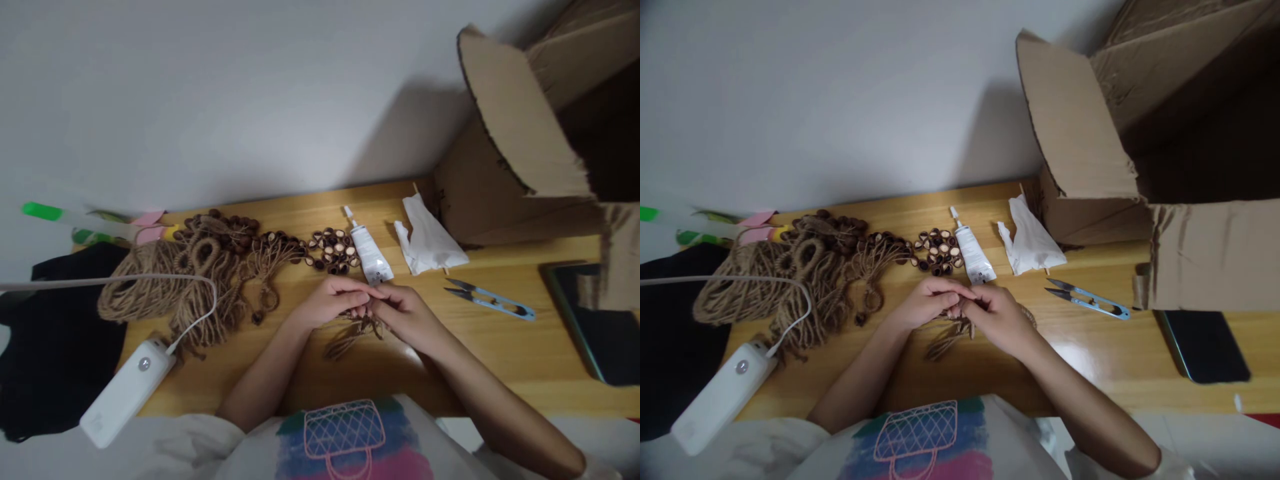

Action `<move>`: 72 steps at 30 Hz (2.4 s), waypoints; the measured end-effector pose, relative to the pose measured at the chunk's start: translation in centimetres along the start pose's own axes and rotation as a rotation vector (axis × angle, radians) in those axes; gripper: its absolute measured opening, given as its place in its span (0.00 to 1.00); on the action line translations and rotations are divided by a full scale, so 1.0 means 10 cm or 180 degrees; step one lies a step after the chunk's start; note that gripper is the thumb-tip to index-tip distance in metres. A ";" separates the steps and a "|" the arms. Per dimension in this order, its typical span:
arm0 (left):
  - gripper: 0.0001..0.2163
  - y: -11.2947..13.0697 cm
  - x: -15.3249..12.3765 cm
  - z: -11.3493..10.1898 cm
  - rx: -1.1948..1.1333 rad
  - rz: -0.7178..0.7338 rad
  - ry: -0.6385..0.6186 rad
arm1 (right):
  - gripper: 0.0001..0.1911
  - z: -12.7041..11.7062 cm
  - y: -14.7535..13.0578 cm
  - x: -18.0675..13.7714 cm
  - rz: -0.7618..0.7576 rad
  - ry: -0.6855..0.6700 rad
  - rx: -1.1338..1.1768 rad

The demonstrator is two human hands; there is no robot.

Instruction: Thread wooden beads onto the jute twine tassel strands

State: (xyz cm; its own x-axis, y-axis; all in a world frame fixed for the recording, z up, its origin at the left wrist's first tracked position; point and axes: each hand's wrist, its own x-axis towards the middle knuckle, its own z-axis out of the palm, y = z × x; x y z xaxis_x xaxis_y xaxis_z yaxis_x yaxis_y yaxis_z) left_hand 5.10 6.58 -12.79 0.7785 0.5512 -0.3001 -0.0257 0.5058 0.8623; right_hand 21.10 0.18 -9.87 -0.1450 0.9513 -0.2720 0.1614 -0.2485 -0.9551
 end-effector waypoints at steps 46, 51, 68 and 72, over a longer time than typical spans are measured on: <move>0.21 -0.03 0.01 -0.01 -0.0126 -0.0080 0.0006 | 0.10 0.01 -0.01 0.02 -0.0064 -0.0004 0.0103; 0.20 -0.02 0.00 -0.01 -0.0103 -0.0057 -0.0001 | 0.11 0.01 -0.01 0.02 -0.0052 0.0002 0.0043; 0.20 -0.02 0.00 -0.01 -0.0134 -0.0047 -0.0014 | 0.11 0.01 0.00 0.01 -0.0057 -0.0018 0.0115; 0.20 -0.03 0.00 -0.01 -0.0168 -0.0082 -0.0008 | 0.12 0.00 0.00 0.01 -0.0036 -0.0035 0.0052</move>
State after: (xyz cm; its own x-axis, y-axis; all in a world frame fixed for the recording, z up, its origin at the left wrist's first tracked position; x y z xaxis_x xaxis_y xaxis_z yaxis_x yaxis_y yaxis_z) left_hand 5.06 6.47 -13.08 0.7810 0.5358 -0.3209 -0.0385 0.5541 0.8315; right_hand 21.05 0.30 -9.87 -0.1573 0.9520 -0.2625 0.1436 -0.2410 -0.9599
